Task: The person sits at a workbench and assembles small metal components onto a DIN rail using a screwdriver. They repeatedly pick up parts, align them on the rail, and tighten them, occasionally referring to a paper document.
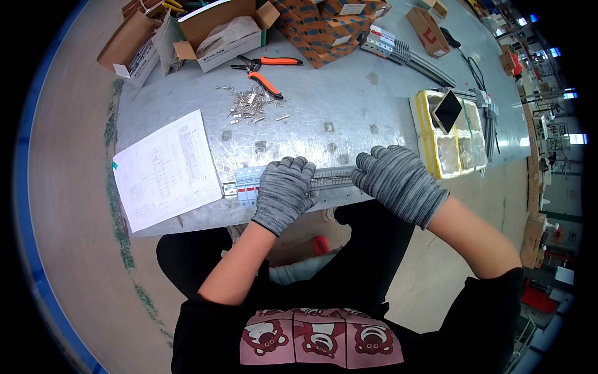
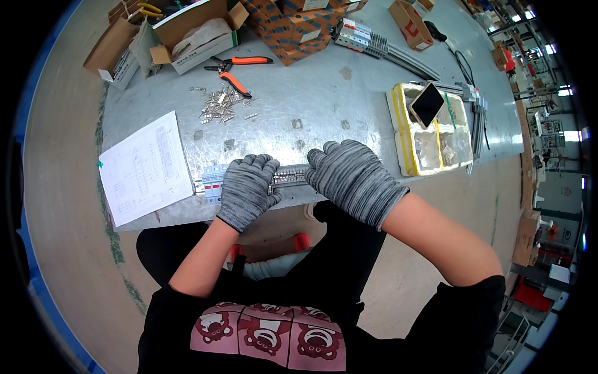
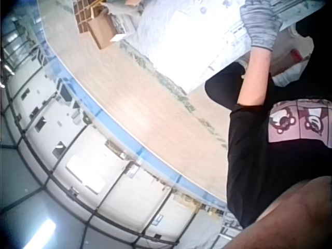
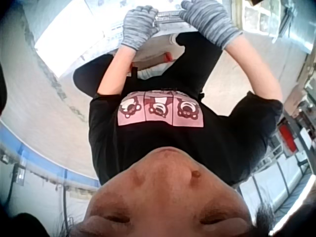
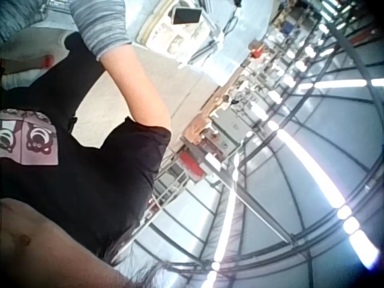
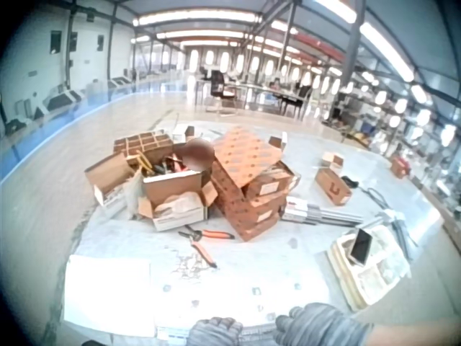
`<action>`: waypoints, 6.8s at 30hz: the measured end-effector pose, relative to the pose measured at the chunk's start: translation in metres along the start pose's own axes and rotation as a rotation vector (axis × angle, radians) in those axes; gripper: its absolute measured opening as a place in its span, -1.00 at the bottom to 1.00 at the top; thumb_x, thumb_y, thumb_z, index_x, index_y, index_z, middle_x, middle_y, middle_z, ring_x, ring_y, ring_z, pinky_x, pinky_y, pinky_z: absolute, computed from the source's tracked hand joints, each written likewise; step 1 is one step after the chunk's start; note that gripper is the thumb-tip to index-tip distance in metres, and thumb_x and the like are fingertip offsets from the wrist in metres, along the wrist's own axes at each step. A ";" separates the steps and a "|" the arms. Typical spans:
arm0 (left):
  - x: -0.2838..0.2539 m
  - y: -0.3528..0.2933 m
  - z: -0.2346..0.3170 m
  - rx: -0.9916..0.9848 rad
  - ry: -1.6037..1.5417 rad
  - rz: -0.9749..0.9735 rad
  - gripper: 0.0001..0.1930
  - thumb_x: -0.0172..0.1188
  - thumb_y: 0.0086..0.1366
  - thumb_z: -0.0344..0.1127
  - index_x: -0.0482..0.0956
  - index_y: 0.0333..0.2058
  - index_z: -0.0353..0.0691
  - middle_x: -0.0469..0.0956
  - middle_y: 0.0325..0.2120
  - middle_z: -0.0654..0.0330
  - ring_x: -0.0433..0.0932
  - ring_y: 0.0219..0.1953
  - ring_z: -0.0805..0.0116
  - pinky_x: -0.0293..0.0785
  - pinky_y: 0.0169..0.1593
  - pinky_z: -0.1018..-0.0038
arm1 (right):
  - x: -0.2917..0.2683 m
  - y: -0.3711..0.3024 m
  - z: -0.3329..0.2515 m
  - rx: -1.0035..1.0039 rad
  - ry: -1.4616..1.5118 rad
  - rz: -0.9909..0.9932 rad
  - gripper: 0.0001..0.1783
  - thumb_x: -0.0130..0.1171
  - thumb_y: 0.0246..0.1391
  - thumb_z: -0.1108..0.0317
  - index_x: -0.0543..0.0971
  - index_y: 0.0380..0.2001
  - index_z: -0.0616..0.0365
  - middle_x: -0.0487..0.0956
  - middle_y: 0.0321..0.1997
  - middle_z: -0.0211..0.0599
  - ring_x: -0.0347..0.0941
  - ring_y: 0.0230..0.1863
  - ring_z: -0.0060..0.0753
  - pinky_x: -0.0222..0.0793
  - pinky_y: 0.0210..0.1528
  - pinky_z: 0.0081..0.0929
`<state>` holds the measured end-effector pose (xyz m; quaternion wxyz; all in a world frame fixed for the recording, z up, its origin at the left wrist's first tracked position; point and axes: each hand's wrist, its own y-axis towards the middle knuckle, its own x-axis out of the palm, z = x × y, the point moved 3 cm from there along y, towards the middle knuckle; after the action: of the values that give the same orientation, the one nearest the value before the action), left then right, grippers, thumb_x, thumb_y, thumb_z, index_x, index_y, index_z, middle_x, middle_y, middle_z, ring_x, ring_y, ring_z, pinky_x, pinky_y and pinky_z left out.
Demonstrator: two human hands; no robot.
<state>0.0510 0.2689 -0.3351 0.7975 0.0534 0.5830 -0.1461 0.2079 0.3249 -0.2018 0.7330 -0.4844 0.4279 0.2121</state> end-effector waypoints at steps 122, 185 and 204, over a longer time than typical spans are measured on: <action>0.003 0.000 0.001 0.008 0.016 0.049 -0.40 0.34 0.00 0.04 0.54 0.02 -0.10 0.53 -0.02 0.18 0.48 0.02 0.25 0.37 0.07 0.28 | 0.007 -0.003 0.005 0.045 -0.025 -0.114 -0.59 0.16 0.04 0.45 0.55 0.01 -0.09 0.53 -0.27 -0.29 0.57 -0.18 -0.25 0.52 -0.17 -0.28; -0.004 -0.008 0.012 0.035 0.112 0.211 -0.47 0.26 0.00 0.12 0.63 -0.11 -0.07 0.59 -0.15 0.18 0.53 -0.08 0.19 0.37 -0.01 0.24 | 0.000 0.012 0.006 0.021 0.129 -0.053 -0.75 0.22 -0.11 0.47 0.71 -0.28 0.13 0.69 -0.26 -0.06 0.64 -0.18 0.05 0.56 -0.22 -0.09; -0.018 -0.018 0.010 -0.055 0.209 0.113 -0.49 0.23 0.07 0.12 0.60 -0.09 -0.07 0.57 -0.11 0.12 0.51 -0.03 0.15 0.35 0.07 0.22 | -0.010 -0.029 0.011 0.243 0.381 0.145 -0.55 0.04 0.17 0.34 0.47 0.15 0.12 0.63 -0.02 -0.02 0.59 -0.02 0.03 0.49 0.03 -0.15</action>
<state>0.0497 0.2526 -0.3134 0.7406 0.0794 0.6626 -0.0786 0.2277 0.3226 -0.1766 0.6748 -0.3920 0.6145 0.1156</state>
